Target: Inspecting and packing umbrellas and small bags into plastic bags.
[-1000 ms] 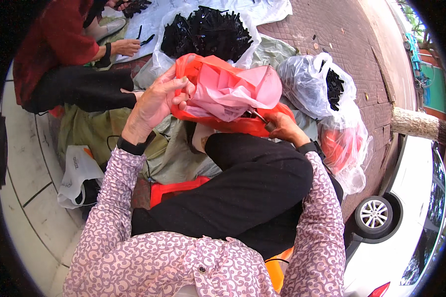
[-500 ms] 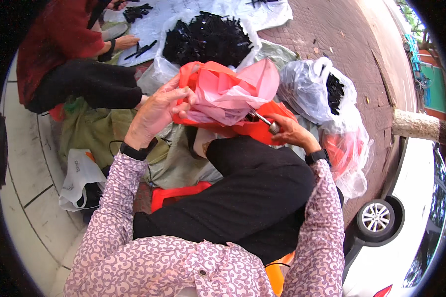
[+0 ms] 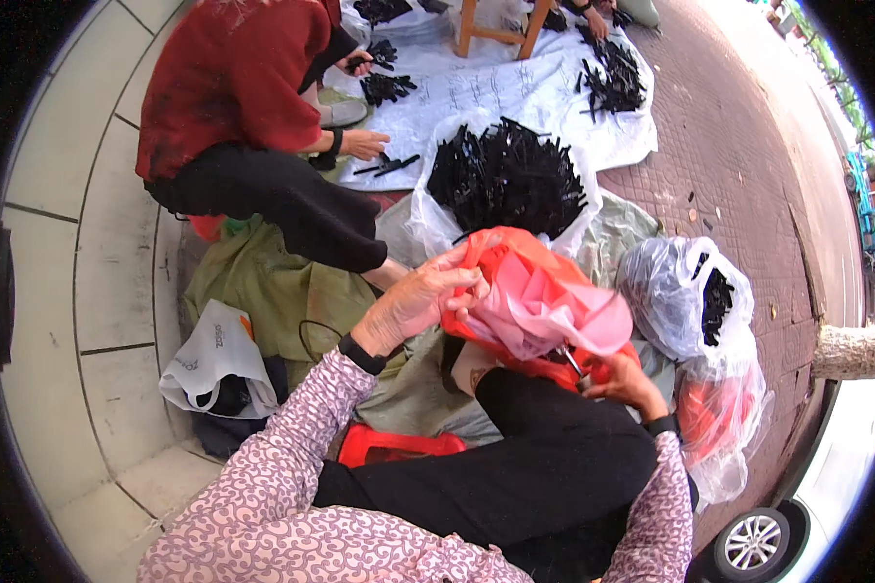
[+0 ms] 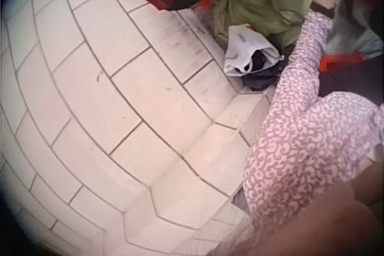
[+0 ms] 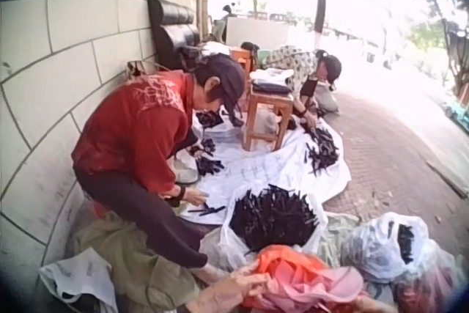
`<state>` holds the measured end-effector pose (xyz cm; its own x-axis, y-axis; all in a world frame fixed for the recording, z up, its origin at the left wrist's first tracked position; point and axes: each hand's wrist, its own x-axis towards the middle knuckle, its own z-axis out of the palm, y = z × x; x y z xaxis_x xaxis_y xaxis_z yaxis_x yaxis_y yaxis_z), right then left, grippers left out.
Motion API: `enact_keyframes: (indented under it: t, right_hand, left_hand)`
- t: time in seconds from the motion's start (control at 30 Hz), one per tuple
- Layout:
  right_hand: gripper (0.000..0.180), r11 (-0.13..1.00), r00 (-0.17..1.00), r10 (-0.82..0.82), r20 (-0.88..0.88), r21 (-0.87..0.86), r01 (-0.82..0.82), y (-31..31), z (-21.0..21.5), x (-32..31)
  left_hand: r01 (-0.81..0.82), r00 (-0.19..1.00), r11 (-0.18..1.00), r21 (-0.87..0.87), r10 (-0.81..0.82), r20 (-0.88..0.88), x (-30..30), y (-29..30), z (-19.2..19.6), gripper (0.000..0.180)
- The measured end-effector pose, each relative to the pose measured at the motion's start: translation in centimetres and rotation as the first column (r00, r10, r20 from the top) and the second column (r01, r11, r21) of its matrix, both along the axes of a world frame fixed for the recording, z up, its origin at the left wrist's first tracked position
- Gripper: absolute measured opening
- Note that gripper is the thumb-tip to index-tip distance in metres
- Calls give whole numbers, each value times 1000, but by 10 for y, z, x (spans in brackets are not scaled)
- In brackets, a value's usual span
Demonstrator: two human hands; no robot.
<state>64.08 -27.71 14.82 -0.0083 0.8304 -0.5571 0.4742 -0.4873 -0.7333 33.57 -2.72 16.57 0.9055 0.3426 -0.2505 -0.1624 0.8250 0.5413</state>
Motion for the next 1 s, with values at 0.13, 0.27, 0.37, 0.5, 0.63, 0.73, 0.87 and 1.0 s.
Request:
enact_keyframes:
  t: [0.13, 0.27, 0.37, 0.5, 0.63, 0.73, 0.87, 1.0]
  right_hand:
    - [39, 998, 997, -35, -65, -58, 31, 11, 2, -32]
    - [38, 991, 990, -95, -104, -106, 84, 12, 20, -42]
    - [36, 987, 984, -123, -129, -122, 108, 11, 31, -47]
    - [35, 986, 978, -132, -159, -120, 114, 10, 47, -53]
    - [33, 972, 956, -197, -216, -171, 161, 9, 53, -55]
    - [31, 935, 904, -310, -295, -266, 234, 7, 53, -52]
    - [28, 895, 851, -400, -340, -344, 284, 3, 53, -51]
    - [27, 884, 827, -417, -376, -378, 274, 0, 52, -56]
  left_hand:
    - [-37, 999, 999, 2, 37, -35, -12, 2, -4, 48]
    - [-48, 999, 998, -34, 47, -13, -11, -1, -9, 51]
    - [-44, 999, 999, -16, 44, -17, -10, -2, -8, 52]
    - [-53, 998, 998, -18, 53, -24, -10, -3, -12, 51]
    - [-59, 998, 998, -15, 59, -28, -8, -4, -19, 50]
    - [-68, 997, 997, -43, 67, -36, -8, -3, -19, 50]
    - [-85, 996, 992, -98, 82, -34, -10, -2, -19, 49]
    - [-97, 995, 987, -130, 95, -21, -14, -2, -19, 48]
